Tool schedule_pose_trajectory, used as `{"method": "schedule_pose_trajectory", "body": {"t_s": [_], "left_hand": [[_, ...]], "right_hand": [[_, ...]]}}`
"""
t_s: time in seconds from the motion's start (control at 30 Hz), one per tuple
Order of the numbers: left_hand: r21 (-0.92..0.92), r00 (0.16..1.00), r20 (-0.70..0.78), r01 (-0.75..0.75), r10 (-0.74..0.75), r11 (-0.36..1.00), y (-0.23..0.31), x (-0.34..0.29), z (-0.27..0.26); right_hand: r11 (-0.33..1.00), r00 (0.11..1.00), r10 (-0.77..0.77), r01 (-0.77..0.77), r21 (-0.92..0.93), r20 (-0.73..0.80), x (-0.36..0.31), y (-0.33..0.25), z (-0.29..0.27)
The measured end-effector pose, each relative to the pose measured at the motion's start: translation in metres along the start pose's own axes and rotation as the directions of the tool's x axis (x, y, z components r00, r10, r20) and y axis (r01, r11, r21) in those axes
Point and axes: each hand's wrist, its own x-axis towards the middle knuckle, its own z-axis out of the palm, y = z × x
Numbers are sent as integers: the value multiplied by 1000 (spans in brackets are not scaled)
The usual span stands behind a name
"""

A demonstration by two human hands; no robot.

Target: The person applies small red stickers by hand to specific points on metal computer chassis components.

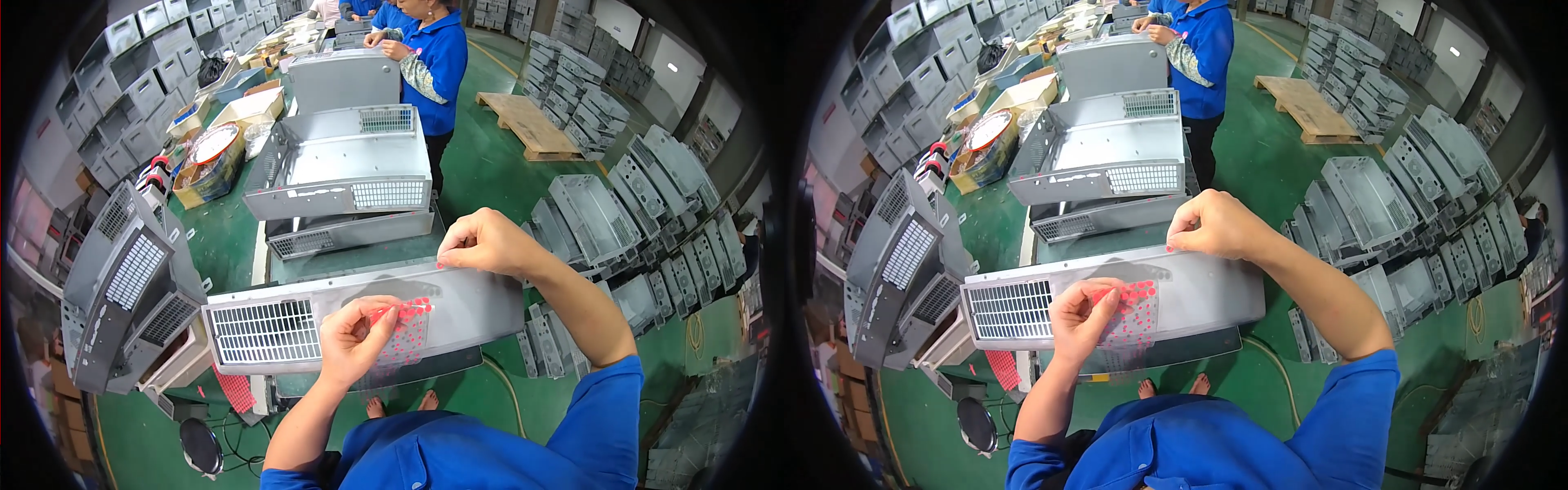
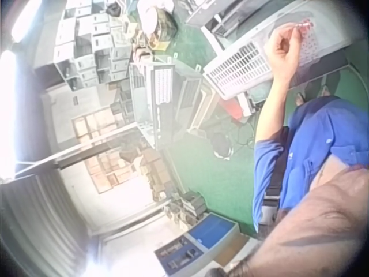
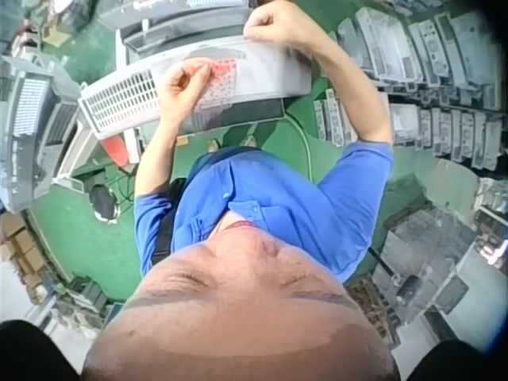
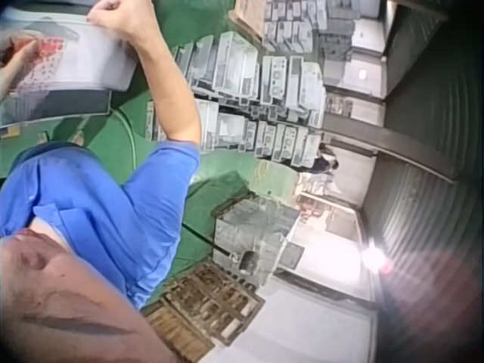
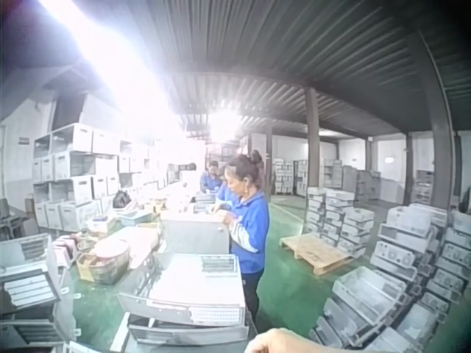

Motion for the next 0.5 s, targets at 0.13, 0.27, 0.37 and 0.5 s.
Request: {"method": "schedule_pose_trajectory", "body": {"t_s": [0.13, 0.27, 0.37, 0.5], "left_hand": [[24, 1000, 4, 11, -11, 1000, 1, 1, 0], [18, 1000, 9, 16, -16, 1000, 1, 1, -1], [16, 1000, 12, 16, -16, 1000, 1, 1, -1], [30, 1000, 10, 24, -25, 999, 3, 1, -1]], "right_hand": [[998, 999, 21, -24, 66, 34, 2, -1, -2], [991, 995, 72, -79, 105, 70, 5, 0, -3], [990, 995, 55, -64, 123, 78, 6, 1, -3], [990, 996, 34, -46, 137, 85, 8, 2, -3]]}}
